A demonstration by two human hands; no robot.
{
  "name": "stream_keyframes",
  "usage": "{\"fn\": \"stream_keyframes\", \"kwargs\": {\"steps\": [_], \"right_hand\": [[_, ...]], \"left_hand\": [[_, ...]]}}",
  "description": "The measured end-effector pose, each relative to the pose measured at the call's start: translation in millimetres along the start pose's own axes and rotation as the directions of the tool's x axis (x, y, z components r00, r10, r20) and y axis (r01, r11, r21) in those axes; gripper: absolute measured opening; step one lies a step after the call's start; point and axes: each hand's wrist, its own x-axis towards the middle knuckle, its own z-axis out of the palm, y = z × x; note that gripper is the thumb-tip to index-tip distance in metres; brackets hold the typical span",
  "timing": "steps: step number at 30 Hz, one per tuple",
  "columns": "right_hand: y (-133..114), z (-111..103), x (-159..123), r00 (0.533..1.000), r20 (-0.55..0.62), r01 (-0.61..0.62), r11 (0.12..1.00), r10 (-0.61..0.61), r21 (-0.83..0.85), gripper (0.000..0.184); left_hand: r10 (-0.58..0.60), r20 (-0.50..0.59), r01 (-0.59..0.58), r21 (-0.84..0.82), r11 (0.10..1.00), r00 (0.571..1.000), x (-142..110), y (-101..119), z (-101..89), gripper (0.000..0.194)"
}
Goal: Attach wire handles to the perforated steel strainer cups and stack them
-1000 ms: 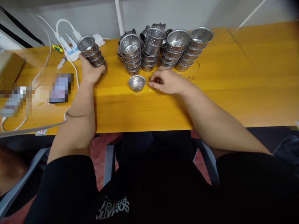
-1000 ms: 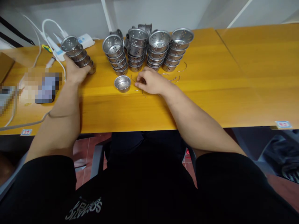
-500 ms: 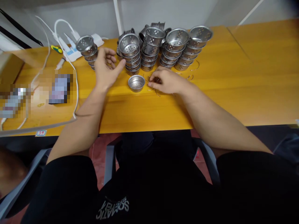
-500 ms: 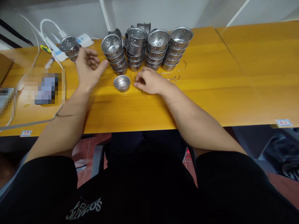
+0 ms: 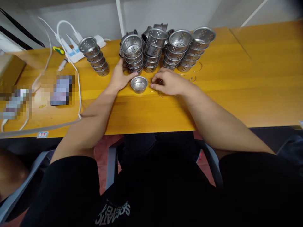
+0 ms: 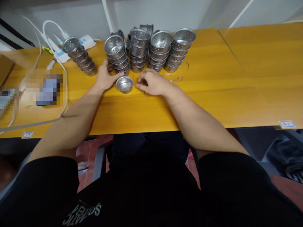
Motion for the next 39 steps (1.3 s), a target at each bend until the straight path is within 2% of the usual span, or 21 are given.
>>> {"fn": "stream_keyframes", "kwargs": {"steps": [2, 4, 9, 16, 19, 23, 27, 33, 39], "right_hand": [[0, 0, 0, 1.0, -0.005, 0.003, 1.0, -0.003, 0.011, 0.02], [0, 0, 0, 1.0, -0.009, 0.004, 1.0, -0.004, 0.01, 0.022], [1, 2, 0, 1.0, -0.019, 0.013, 1.0, -0.013, -0.014, 0.02], [4, 3, 1, 1.0, -0.026, 0.005, 1.0, -0.005, 0.009, 0.02], [4, 3, 0, 0.999, -0.041, 0.02, 1.0, -0.02, 0.006, 0.021], [3, 2, -1, 0.999, -0.033, 0.023, 1.0, -0.023, 0.011, 0.02], [3, 0, -2, 1.0, -0.02, 0.024, 0.999, -0.023, 0.032, 0.021], [2, 0, -2, 0.999, -0.022, 0.035, 0.998, -0.034, 0.042, 0.023], [4, 1, -1, 1.0, -0.011, 0.023, 0.999, -0.022, 0.03, 0.023]], "left_hand": [[-0.008, -0.011, 0.008, 0.021, 1.0, 1.0, 0, -5, -1.3, 0.085], [-0.004, -0.02, 0.005, 0.037, 0.999, 1.0, -1, -6, -3.1, 0.086], [0.046, 0.026, -0.047, 0.001, 0.999, 0.999, 0, -4, -2.6, 0.115], [0.018, 0.05, -0.016, -0.027, 1.0, 0.999, 8, -11, 5.3, 0.1], [0.018, 0.014, -0.018, 0.007, 1.0, 1.0, 8, -16, 2.9, 0.1], [-0.064, -0.091, 0.074, 0.116, 0.991, 0.994, 5, -26, -9.4, 0.094], [-0.104, -0.175, 0.126, 0.124, 0.984, 0.979, 4, -35, -26.3, 0.092], [-0.177, -0.205, 0.211, 0.159, 0.965, 0.963, 1, -28, -46.6, 0.111], [-0.249, -0.316, 0.315, 0.178, 0.932, 0.915, -3, -23, -73.8, 0.13]]}}
